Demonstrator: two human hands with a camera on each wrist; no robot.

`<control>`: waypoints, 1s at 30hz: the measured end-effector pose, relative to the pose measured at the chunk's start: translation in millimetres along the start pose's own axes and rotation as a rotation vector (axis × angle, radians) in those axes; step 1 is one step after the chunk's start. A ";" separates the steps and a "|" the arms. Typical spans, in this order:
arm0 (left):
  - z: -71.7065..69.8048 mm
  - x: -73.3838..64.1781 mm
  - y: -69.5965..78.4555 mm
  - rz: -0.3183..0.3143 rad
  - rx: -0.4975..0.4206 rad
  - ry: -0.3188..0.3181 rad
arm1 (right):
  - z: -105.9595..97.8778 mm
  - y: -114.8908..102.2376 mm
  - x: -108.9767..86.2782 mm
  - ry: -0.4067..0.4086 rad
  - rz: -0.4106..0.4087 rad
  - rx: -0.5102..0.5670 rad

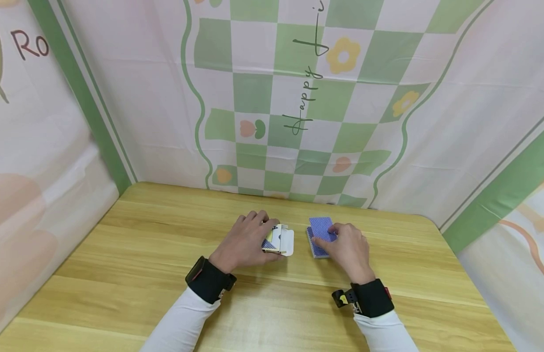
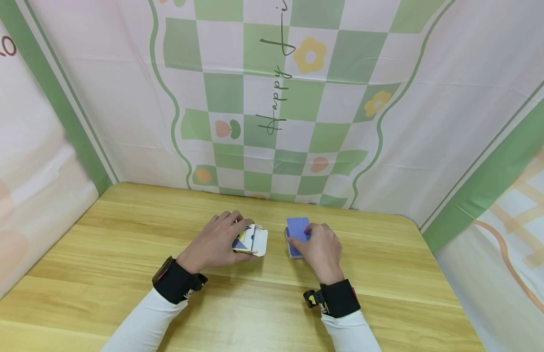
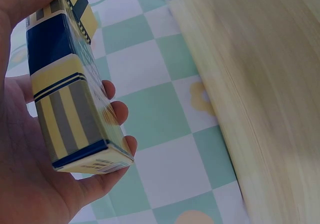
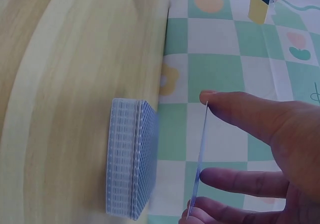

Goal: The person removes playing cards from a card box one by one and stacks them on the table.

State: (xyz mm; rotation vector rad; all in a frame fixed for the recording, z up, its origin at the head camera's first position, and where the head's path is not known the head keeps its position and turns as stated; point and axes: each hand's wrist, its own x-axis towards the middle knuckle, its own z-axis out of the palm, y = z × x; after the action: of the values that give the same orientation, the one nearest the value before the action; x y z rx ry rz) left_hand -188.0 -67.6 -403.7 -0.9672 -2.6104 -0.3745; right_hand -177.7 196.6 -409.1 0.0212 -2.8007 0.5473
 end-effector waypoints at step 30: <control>-1.0 0.4 -0.4 -0.003 -0.008 -0.002 | 15.3 3.4 -0.4 -0.045 0.018 -0.068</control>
State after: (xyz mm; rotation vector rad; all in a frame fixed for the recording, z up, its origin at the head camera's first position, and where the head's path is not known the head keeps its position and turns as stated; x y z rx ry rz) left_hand -188.4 -68.0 -402.7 -0.9672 -2.6139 -0.3857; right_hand -181.8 194.0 -424.0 -0.0057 -2.8638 0.4610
